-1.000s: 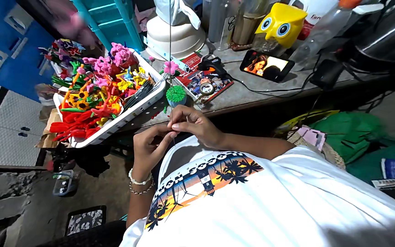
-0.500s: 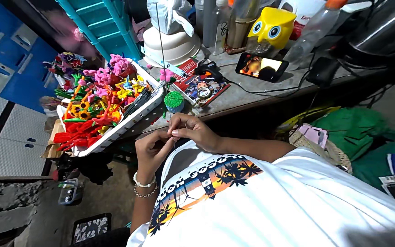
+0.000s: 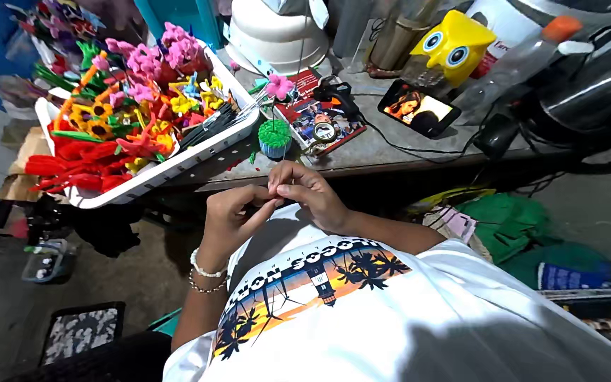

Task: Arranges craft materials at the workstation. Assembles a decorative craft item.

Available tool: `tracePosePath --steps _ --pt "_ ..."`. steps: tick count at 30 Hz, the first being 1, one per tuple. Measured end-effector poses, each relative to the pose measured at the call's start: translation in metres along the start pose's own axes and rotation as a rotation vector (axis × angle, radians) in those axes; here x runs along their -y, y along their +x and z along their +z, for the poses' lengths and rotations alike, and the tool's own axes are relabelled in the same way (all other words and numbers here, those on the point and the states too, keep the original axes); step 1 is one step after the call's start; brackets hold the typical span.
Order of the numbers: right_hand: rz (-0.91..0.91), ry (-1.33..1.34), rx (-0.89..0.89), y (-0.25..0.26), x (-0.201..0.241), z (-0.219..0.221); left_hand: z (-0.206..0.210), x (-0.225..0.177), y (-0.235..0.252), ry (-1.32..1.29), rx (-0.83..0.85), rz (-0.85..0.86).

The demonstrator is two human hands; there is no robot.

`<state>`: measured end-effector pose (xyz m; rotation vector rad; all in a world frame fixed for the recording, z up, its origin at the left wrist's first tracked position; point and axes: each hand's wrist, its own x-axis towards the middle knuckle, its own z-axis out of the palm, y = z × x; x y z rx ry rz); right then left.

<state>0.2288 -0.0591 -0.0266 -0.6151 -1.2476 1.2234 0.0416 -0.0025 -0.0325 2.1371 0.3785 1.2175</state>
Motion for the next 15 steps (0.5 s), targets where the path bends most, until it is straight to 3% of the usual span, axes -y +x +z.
tracePosePath --steps 10,15 --pt "-0.041 -0.035 0.096 0.022 -0.014 0.005 -0.021 0.006 -0.003 0.039 -0.031 -0.031" --pt "-0.118 -0.210 0.115 0.023 -0.010 0.001 -0.023 0.007 -0.004 0.045 -0.043 -0.022"
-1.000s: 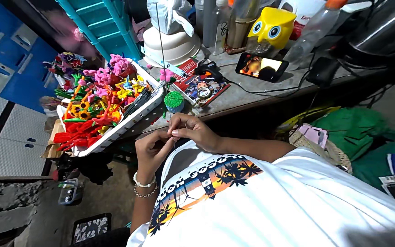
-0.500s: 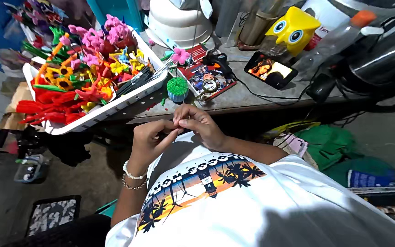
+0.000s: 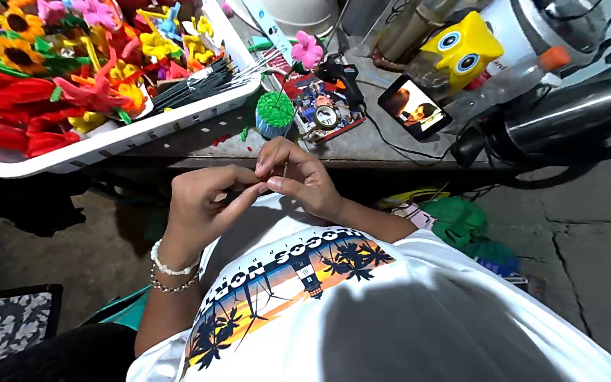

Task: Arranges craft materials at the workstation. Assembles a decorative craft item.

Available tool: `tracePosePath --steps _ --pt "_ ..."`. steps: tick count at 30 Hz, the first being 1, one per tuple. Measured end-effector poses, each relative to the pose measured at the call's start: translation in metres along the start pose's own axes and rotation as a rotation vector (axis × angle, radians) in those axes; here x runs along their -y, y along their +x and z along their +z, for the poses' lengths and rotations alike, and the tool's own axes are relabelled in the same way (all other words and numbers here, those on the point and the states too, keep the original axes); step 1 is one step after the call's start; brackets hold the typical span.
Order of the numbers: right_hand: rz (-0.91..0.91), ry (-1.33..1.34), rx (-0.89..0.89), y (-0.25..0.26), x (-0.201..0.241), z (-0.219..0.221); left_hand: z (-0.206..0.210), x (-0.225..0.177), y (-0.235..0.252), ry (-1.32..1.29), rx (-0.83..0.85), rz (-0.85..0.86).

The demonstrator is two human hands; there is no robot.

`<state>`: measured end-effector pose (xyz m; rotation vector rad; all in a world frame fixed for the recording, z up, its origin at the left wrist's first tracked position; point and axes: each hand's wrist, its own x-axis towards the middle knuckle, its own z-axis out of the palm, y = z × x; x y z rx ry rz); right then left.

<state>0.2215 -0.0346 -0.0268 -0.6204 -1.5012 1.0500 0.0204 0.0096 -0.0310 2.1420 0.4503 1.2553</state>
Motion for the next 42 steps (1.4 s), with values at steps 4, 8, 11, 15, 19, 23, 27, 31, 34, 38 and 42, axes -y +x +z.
tracePosePath --steps 4,8,11,15,19,23,27,31,34,38,42 --pt "-0.068 -0.364 -0.055 -0.004 -0.003 -0.025 0.002 -0.001 0.001 -0.021 0.004 -0.009" --pt "-0.043 -0.916 -0.158 0.005 -0.009 -0.076 0.003 0.000 0.002 -0.006 -0.024 -0.006" --pt "0.187 -1.161 -0.227 0.020 -0.017 -0.119 0.004 0.001 0.003 -0.034 -0.066 -0.013" --pt "0.488 -1.238 -0.224 0.046 -0.033 -0.154 0.002 0.002 0.002 -0.076 -0.096 -0.018" --pt "0.656 -1.281 -0.161 0.067 -0.051 -0.168 -0.002 0.003 0.001 -0.078 -0.105 -0.017" --pt "0.747 -1.327 -0.146 0.075 -0.061 -0.167 -0.005 0.004 0.000 -0.081 -0.116 -0.018" --pt "0.780 -1.342 -0.164 0.078 -0.064 -0.165 -0.004 0.005 0.000 -0.091 -0.115 -0.018" --pt "0.774 -1.352 -0.195 0.080 -0.066 -0.165 -0.002 0.004 0.000 -0.097 -0.111 -0.007" --pt "0.777 -1.352 -0.222 0.083 -0.067 -0.165 -0.001 0.004 0.000 -0.099 -0.110 -0.009" --pt "0.797 -1.383 -0.255 0.087 -0.066 -0.159 -0.002 0.003 0.001 -0.091 -0.113 -0.008" --pt "0.821 -1.434 -0.258 0.091 -0.067 -0.153 -0.002 0.002 -0.001 -0.079 -0.116 -0.022"
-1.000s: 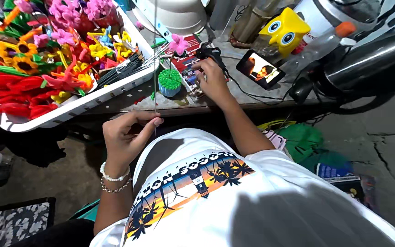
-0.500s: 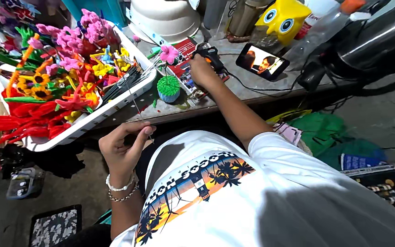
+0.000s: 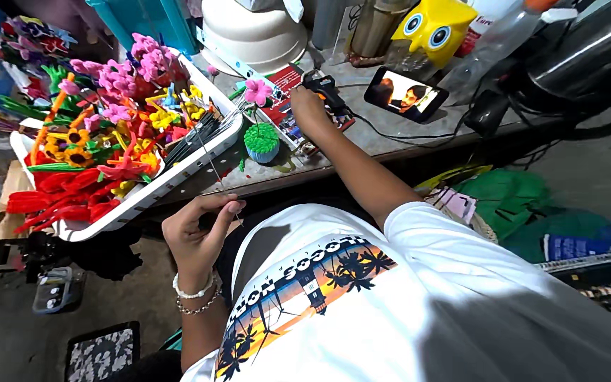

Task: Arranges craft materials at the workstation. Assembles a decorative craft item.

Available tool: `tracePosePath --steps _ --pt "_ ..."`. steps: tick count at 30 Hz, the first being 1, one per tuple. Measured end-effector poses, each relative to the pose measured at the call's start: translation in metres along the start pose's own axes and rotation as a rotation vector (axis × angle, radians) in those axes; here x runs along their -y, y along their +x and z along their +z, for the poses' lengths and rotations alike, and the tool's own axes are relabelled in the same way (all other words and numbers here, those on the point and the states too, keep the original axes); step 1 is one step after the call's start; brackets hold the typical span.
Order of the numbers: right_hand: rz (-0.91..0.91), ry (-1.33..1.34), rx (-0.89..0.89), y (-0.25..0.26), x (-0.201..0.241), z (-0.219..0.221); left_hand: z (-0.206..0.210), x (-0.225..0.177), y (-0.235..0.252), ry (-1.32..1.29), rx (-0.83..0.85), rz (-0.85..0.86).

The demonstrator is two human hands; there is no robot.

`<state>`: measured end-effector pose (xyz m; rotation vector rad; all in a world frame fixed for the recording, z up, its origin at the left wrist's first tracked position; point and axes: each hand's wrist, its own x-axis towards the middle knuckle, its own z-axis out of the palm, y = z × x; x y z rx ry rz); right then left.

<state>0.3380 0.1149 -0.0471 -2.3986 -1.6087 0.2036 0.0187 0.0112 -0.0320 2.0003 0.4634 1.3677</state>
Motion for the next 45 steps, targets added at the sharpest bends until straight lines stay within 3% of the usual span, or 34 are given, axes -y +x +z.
tracePosePath --steps 10,23,45 --pt "0.011 -0.021 -0.002 0.002 -0.004 0.003 0.002 0.000 0.000 -0.014 0.009 0.009" --pt "-0.137 0.059 0.016 0.015 -0.024 0.003 0.004 0.000 0.002 -0.042 0.027 0.014" --pt "-0.113 0.045 0.061 0.016 -0.017 -0.001 0.003 -0.001 0.001 -0.015 0.020 0.019"
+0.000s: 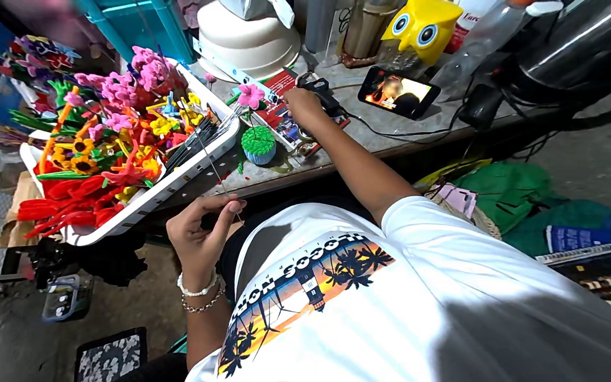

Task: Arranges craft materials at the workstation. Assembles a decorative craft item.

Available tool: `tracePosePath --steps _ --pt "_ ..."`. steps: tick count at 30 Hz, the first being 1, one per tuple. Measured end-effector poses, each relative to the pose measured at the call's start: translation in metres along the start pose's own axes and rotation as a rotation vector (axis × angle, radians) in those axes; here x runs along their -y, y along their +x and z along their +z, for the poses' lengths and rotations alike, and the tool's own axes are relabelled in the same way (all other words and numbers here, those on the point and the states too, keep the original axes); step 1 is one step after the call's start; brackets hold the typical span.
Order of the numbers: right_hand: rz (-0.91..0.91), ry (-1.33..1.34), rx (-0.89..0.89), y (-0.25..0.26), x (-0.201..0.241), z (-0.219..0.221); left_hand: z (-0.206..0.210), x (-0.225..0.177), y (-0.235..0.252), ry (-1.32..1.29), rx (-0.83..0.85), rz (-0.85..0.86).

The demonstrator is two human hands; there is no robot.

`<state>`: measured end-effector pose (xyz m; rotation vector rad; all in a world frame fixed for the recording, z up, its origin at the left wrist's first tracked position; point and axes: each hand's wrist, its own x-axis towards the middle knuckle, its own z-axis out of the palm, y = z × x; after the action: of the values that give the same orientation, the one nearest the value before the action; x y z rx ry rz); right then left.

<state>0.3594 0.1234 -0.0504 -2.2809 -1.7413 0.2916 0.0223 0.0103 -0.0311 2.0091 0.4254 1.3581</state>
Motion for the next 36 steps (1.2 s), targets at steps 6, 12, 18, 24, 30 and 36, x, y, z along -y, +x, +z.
tracePosePath --steps 6,12,18,24,30,36 --pt "-0.055 0.105 -0.007 -0.002 -0.015 -0.002 -0.001 0.000 0.000 -0.005 -0.003 0.011" --pt "-0.088 0.183 -0.017 0.002 -0.026 -0.001 -0.002 -0.001 0.001 0.001 -0.005 0.010" --pt "-0.063 0.149 -0.028 -0.004 -0.019 0.000 -0.002 -0.001 0.000 -0.006 0.007 0.012" --pt "-0.016 0.196 -0.151 -0.019 -0.016 0.003 -0.003 0.000 0.000 -0.007 -0.009 0.009" --pt "-0.047 0.347 -0.238 -0.033 -0.031 -0.004 -0.003 -0.002 0.000 -0.002 -0.008 0.008" --pt "-0.001 0.488 -0.353 -0.045 -0.042 -0.038 -0.003 -0.002 0.000 0.006 -0.009 0.004"
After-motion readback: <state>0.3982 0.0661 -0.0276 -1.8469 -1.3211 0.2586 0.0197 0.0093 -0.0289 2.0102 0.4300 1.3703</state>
